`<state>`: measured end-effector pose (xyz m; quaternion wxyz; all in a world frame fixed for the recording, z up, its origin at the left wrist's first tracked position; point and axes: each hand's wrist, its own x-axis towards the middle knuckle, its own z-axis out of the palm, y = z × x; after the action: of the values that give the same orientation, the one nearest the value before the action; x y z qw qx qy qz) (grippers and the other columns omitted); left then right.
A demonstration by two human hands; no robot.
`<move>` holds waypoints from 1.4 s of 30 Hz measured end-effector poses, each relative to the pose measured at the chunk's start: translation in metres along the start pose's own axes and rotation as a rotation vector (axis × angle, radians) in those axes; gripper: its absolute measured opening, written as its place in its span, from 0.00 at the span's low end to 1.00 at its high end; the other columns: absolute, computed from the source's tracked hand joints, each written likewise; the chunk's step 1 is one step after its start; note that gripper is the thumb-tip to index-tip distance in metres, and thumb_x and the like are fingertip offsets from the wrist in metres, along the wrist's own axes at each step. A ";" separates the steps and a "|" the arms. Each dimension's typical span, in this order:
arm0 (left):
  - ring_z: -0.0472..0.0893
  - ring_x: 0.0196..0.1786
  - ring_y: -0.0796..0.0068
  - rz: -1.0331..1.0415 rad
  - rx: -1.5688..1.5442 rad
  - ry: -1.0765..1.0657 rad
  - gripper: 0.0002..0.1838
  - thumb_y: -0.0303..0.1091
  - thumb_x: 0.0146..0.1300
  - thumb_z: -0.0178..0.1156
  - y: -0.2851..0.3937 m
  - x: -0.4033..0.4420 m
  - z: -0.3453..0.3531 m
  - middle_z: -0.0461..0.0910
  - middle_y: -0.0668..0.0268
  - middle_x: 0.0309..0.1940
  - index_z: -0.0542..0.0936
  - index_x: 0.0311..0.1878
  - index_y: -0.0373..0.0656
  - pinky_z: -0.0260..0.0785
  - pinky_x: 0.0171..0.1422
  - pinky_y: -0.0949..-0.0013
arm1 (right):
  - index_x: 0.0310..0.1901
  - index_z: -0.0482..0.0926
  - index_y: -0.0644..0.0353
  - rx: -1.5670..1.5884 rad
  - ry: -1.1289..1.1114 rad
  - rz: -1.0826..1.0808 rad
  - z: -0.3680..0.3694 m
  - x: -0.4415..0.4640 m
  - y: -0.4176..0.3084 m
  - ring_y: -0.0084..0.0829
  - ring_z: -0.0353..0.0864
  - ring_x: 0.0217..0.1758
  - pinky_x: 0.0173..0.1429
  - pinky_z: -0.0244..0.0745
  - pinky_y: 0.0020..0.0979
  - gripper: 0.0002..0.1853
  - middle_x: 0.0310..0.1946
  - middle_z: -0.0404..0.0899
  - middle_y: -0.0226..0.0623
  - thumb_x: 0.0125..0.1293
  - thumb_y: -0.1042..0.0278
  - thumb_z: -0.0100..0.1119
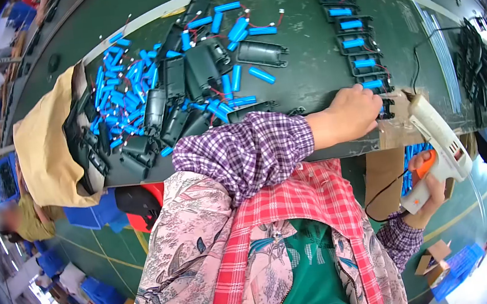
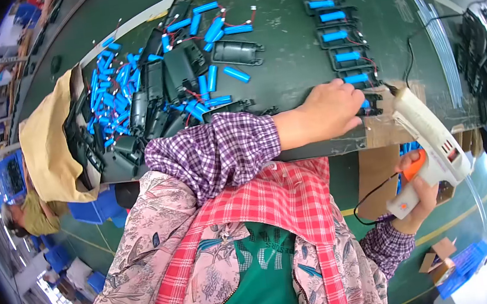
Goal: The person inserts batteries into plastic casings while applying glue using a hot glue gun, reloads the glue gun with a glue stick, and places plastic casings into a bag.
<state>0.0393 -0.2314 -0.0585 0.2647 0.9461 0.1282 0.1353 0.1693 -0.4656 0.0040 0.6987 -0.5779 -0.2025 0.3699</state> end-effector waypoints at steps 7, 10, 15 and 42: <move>0.80 0.46 0.53 0.084 -0.018 0.295 0.17 0.44 0.54 0.71 -0.068 -0.074 -0.120 0.80 0.57 0.40 0.80 0.36 0.42 0.74 0.49 0.54 | 0.60 0.65 0.72 0.057 0.008 -0.060 0.035 0.007 -0.017 0.35 0.68 0.52 0.57 0.65 0.36 0.35 0.50 0.68 0.44 0.50 0.62 0.60; 0.77 0.58 0.51 -0.061 0.104 0.273 0.21 0.45 0.52 0.74 -0.074 -0.128 -0.159 0.76 0.56 0.58 0.81 0.45 0.46 0.72 0.60 0.56 | 0.61 0.64 0.73 0.078 0.007 -0.080 0.054 0.007 -0.019 0.36 0.69 0.52 0.59 0.65 0.37 0.36 0.51 0.69 0.45 0.50 0.64 0.60; 0.63 0.74 0.49 0.056 -0.004 0.030 0.31 0.48 0.51 0.73 -0.040 -0.146 -0.120 0.66 0.53 0.70 0.79 0.58 0.51 0.56 0.74 0.41 | 0.60 0.66 0.72 0.023 -0.128 -0.108 0.092 0.021 -0.027 0.38 0.71 0.52 0.60 0.66 0.39 0.34 0.50 0.71 0.47 0.51 0.64 0.61; 0.69 0.68 0.49 -0.093 0.409 -0.087 0.22 0.50 0.60 0.61 -0.171 -0.052 -0.143 0.73 0.55 0.63 0.81 0.56 0.55 0.57 0.66 0.34 | 0.59 0.68 0.72 0.019 -0.149 -0.150 0.174 0.104 -0.045 0.40 0.74 0.48 0.56 0.71 0.44 0.35 0.47 0.73 0.47 0.48 0.64 0.64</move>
<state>-0.0847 -0.0398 -0.0426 0.0783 0.9782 0.1850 0.0531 0.1249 -0.2757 0.0759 0.7127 -0.5257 -0.2929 0.3604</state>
